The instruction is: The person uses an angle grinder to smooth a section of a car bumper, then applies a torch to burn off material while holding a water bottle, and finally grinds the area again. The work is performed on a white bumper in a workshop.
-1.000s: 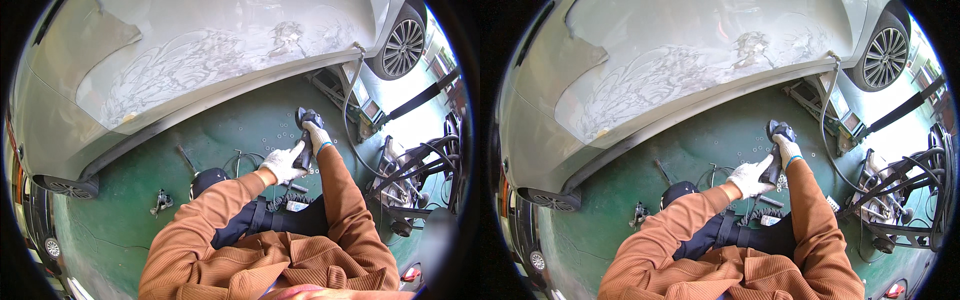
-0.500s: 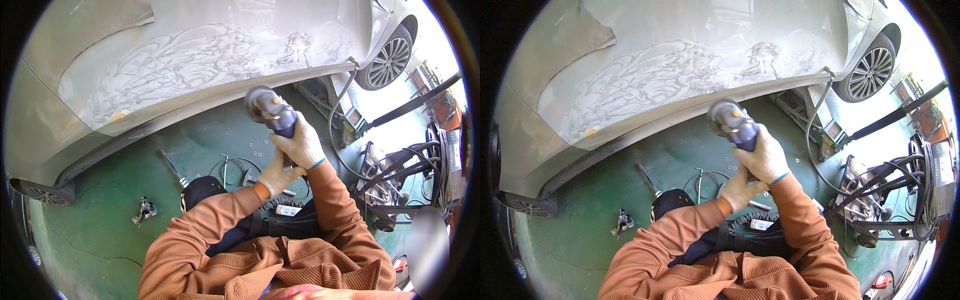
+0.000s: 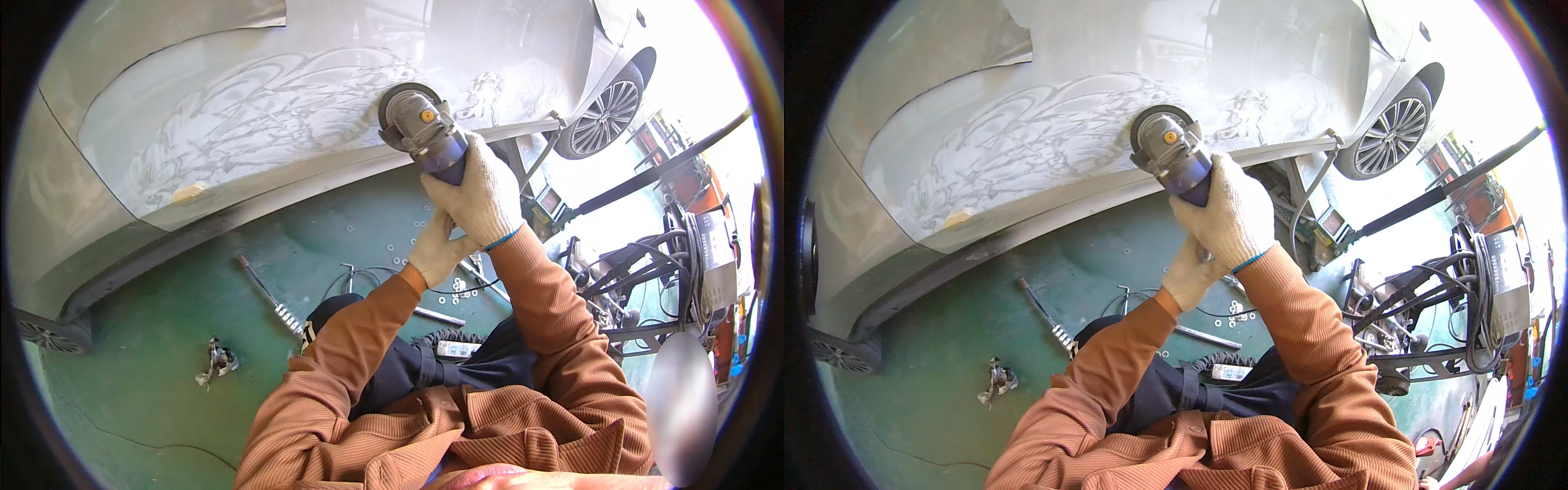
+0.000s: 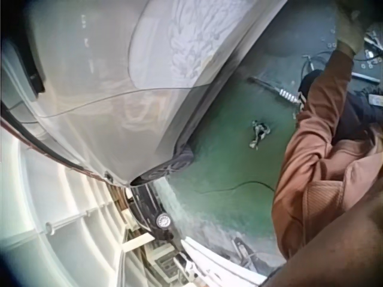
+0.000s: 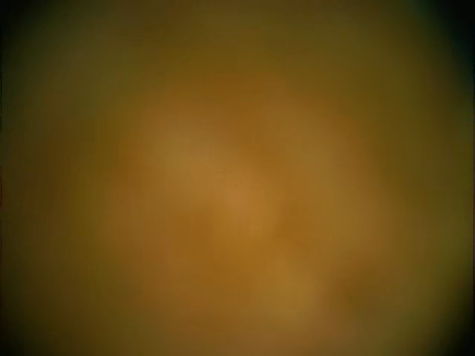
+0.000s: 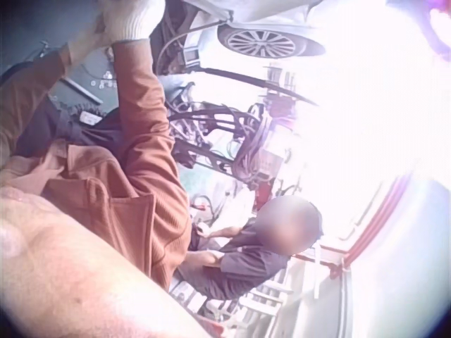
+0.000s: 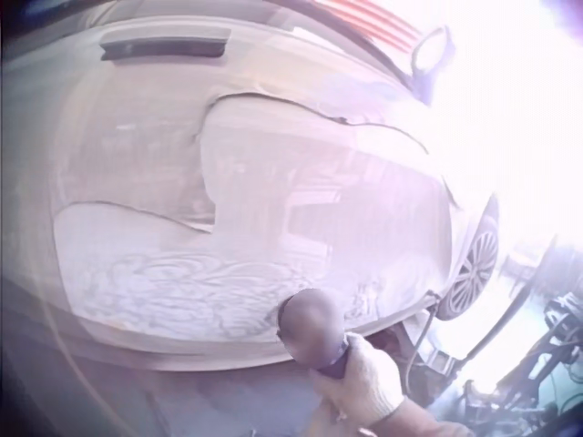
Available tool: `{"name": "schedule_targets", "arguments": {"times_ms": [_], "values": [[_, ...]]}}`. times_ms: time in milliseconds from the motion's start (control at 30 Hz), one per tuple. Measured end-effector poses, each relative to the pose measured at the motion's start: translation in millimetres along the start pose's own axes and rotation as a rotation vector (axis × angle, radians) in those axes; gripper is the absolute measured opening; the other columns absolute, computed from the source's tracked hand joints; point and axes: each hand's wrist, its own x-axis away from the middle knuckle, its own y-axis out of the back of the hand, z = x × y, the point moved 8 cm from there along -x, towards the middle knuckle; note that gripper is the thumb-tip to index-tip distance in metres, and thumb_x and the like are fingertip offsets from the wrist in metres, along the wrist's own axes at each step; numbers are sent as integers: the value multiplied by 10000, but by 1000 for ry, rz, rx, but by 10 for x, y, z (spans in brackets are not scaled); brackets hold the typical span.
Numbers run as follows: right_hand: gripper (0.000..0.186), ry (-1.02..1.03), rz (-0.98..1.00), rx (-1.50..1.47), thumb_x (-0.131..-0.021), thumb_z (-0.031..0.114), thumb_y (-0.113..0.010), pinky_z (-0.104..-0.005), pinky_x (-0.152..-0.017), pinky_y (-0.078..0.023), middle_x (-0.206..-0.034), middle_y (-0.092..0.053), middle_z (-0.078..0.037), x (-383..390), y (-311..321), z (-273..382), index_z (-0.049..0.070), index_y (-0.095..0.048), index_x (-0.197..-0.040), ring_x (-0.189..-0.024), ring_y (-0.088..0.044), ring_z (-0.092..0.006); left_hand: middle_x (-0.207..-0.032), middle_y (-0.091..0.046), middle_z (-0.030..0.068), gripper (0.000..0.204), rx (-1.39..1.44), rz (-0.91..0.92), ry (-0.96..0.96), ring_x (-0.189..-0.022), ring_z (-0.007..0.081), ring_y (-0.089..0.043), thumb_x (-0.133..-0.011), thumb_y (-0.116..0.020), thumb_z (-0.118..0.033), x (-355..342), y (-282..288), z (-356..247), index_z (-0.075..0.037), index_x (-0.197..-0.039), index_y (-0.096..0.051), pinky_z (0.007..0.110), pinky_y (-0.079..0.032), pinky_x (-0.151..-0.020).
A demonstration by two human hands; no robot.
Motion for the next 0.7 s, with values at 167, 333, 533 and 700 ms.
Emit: {"name": "schedule_targets", "arguments": {"times_ms": [167, 333, 533, 700], "values": [[636, 44, 21, 59, -823, 356, -867, -473, -858, -605, -1073, -740, -255, 155, -127, -188, -3, -621, -1287, -977, -755, -432, -1574, -548, 172, 1097, -90, 48, 136, -1476, 266, -514, -872, -903, -554, 170, -129, 100, 32, -1622, -358, 412, -386, -1249], [603, 24, -9, -31, -828, 384, -852, -479, -840, -614, -1047, -750, -258, 36, -51, -57, -2, -622, -1230, -954, -762, -438, -1542, -562, 211, 1087, -96, -28, 16, -1473, 304, -525, -850, -915, -518, 14, 49, 130, 32, -1609, -365, 429, -406, -1237], [611, 80, 37, -39, -828, 411, -847, -491, -902, -595, -1064, -742, -260, 107, -89, -179, 0, -617, -1216, -1018, -749, -433, -1558, -557, 159, 1032, -67, -28, 23, -1463, 260, -520, -877, -919, -457, 46, -46, 112, 33, -1607, -378, 410, -389, -1245], [627, -2, -17, -226, -836, 426, -839, -488, -893, -588, -1060, -732, -265, -110, 29, -73, -3, -597, -1223, -1005, -732, -457, -1521, -578, 140, 987, -69, -93, -104, -1430, 252, -547, -869, -927, -372, -166, 96, -358, -1, -1607, -387, 391, -406, -1229]]}}
